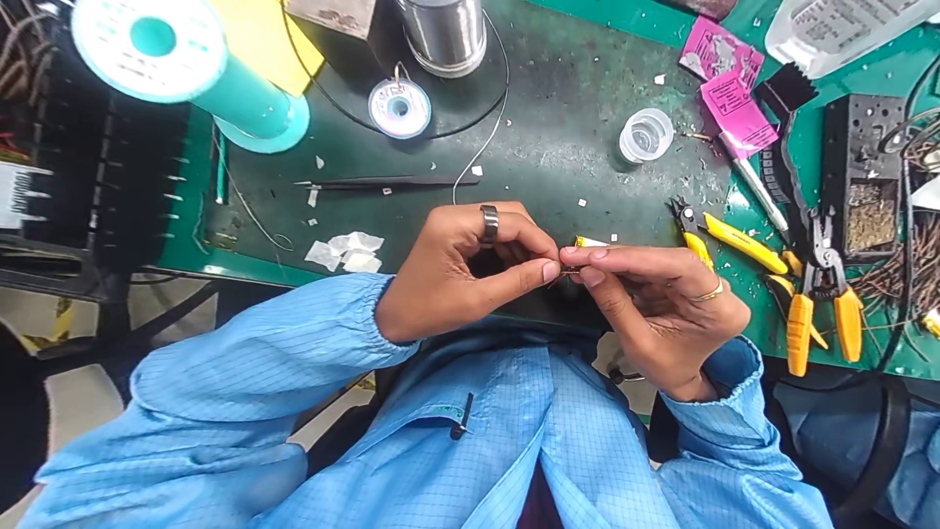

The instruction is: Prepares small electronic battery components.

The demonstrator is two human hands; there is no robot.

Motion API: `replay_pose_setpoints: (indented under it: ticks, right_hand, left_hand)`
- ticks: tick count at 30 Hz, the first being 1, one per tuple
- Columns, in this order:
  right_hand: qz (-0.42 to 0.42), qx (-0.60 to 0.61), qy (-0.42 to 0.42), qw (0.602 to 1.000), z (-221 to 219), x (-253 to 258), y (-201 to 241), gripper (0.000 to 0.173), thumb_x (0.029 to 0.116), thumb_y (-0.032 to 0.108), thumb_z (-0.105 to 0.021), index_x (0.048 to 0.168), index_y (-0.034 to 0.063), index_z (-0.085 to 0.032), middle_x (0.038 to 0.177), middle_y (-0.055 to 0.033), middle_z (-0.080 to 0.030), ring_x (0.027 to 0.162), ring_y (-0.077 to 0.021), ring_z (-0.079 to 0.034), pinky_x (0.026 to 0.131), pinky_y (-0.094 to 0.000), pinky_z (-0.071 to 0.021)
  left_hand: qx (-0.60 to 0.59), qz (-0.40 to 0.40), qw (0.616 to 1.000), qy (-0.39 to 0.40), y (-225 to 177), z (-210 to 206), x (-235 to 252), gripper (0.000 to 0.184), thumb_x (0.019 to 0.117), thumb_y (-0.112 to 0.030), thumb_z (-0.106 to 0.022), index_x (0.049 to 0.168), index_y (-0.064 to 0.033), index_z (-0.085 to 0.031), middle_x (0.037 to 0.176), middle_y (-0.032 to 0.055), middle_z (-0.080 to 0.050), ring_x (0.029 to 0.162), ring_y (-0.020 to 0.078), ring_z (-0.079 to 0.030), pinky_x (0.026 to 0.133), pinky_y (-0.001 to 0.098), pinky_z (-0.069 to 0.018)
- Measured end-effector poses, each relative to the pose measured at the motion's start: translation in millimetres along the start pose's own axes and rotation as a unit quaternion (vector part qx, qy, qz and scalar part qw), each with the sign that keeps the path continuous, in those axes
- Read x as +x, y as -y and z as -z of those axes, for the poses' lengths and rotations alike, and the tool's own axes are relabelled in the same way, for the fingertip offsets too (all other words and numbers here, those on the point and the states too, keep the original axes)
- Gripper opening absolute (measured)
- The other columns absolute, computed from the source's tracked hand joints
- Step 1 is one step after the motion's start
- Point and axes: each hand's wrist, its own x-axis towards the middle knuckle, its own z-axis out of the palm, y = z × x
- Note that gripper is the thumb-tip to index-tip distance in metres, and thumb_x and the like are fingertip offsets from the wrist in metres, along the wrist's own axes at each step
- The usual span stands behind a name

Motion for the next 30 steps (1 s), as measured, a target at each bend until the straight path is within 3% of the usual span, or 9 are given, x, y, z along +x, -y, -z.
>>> replay_pose_setpoints:
  ticks: [6, 14, 20, 24, 30]
  right_hand:
    - [0.008, -0.03, 0.005, 1.0, -0.7, -0.9, -0.7, 0.018, 0.0923, -0.008, -0.069, 0.11, -0.006, -0.071, 0.107, -0.0157, -0.078, 0.093, -0.0207, -0.077, 0.08, -0.0327, -0.0667]
    - [-0.013, -0.001, 0.016, 1.0, -0.3, 2.4, 0.9, 0.029, 0.0982, -0.003, -0.063, 0.127, -0.0106, -0.063, 0.13, -0.0243, -0.068, 0.106, -0.0322, -0.075, 0.088, -0.0438, -0.0671]
    - [-0.015, -0.007, -0.013, 1.0, 0.2, -1.0, -3.0, 0.02, 0.0934, 0.0, -0.07, 0.113, -0.0042, -0.068, 0.109, -0.0138, -0.071, 0.086, -0.0176, -0.073, 0.07, -0.0306, -0.0658]
    - [0.003, -0.005, -0.03, 1.0, -0.1, -1.6, -3.8, 0.019, 0.0908, -0.006, -0.07, 0.109, -0.0045, -0.069, 0.103, -0.0133, -0.072, 0.083, -0.0169, -0.073, 0.07, -0.031, -0.0657]
    - [0.01, -0.002, -0.038, 0.999, -4.1, -0.8, -2.7, 0.019, 0.0885, -0.006, -0.075, 0.107, -0.0065, -0.069, 0.101, -0.0158, -0.076, 0.087, -0.0203, -0.076, 0.074, -0.0342, -0.0665]
  left_hand:
    - [0.0, -0.001, 1.0, -0.013, 0.5, -0.3, 0.3, 0.011, 0.0879, 0.001, -0.075, 0.098, 0.0034, -0.073, 0.091, 0.0049, -0.072, 0.077, 0.0092, -0.07, 0.068, 0.0227, -0.0619]
    - [-0.026, 0.0, 0.999, -0.03, 1.2, -1.3, -0.3, 0.026, 0.0849, 0.005, -0.077, 0.105, -0.0012, -0.061, 0.094, 0.0067, -0.074, 0.081, 0.015, -0.073, 0.075, 0.0295, -0.0645]
    - [-0.018, -0.018, 0.999, -0.03, 2.0, -3.3, -1.5, 0.03, 0.0847, 0.007, -0.077, 0.103, -0.0049, -0.056, 0.093, 0.007, -0.075, 0.084, 0.0168, -0.075, 0.077, 0.031, -0.0649]
    - [0.006, -0.028, 0.999, -0.026, 3.8, -5.4, -3.5, 0.027, 0.0865, 0.004, -0.077, 0.102, -0.0068, -0.057, 0.093, 0.0055, -0.076, 0.083, 0.0154, -0.075, 0.077, 0.0297, -0.0646]
    - [0.037, -0.047, 0.997, -0.042, 6.2, -4.4, -9.2, 0.025, 0.0884, -0.002, -0.078, 0.103, -0.0096, -0.059, 0.094, 0.0024, -0.076, 0.076, 0.0082, -0.07, 0.067, 0.0216, -0.0569]
